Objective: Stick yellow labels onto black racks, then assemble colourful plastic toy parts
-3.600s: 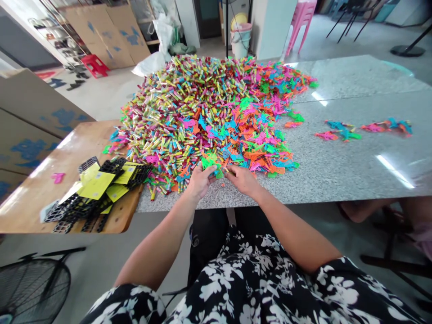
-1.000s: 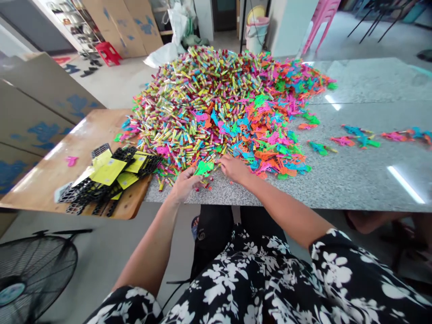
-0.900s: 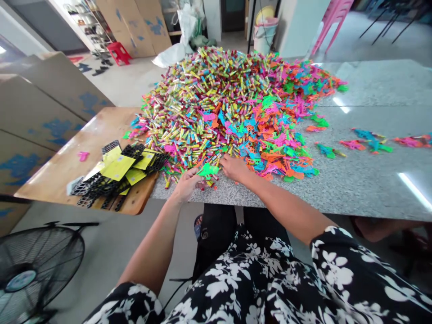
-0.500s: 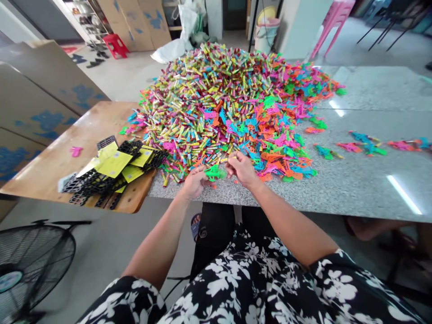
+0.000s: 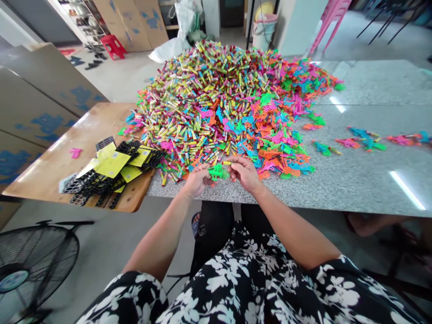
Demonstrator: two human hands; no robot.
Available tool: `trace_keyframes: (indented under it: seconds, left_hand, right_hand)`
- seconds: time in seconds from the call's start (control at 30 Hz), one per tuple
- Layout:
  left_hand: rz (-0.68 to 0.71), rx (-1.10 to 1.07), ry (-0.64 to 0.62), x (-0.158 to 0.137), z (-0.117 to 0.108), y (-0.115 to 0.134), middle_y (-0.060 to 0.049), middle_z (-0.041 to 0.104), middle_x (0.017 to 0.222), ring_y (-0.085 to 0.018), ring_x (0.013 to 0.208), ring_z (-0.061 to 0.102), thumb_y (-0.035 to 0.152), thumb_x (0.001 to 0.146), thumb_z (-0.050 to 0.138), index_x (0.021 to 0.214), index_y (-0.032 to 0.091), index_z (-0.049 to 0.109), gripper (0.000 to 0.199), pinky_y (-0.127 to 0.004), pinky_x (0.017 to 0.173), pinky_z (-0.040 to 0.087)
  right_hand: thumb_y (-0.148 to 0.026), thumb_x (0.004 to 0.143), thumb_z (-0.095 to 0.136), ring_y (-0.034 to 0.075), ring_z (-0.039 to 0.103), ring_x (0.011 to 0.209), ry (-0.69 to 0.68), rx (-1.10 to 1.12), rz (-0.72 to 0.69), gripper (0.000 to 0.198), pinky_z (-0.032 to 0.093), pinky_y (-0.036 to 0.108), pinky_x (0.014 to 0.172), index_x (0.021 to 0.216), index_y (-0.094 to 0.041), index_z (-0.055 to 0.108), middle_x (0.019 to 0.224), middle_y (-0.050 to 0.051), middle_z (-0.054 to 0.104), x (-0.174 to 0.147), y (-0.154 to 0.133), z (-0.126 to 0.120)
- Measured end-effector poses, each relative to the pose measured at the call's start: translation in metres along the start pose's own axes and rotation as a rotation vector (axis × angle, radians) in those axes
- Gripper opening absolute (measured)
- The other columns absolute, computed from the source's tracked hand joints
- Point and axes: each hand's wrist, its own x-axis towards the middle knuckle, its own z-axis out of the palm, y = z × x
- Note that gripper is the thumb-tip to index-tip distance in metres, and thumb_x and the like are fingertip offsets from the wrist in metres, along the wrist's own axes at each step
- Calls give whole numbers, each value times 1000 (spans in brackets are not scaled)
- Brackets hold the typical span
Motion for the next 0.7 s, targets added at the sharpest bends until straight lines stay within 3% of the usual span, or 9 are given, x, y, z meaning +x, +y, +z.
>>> trace_keyframes:
  seconds: [0.33, 0.53, 0.7]
  left_hand:
    - [-6, 32, -10, -1, 5, 2, 4, 48, 65, -9, 55, 51, 14, 52, 70, 61, 20, 44, 28, -26, 53, 60]
    - [-22, 41, -9, 1, 4, 0, 4, 47, 64, -9, 56, 51, 13, 53, 68, 60, 20, 40, 30, -26, 57, 62]
    - [-23, 36, -13, 1, 4, -1, 1, 54, 72, -10, 59, 54, 13, 53, 68, 63, 20, 43, 27, -25, 54, 60]
  right_hand:
    - [-38, 83, 70, 9, 58, 50, 31, -66, -30, 31, 56, 27, 51, 109, -22, 77, 77, -3, 70, -5, 0, -1]
    - [-34, 82, 67, 11, 63, 53, 66, -205, -114, 28, 58, 27, 53, 103, -20, 78, 76, -2, 71, -11, -7, 3]
    - [-34, 81, 65, 12, 64, 54, 101, -272, -134, 28, 58, 28, 55, 101, -20, 78, 77, 0, 73, -14, -6, 4]
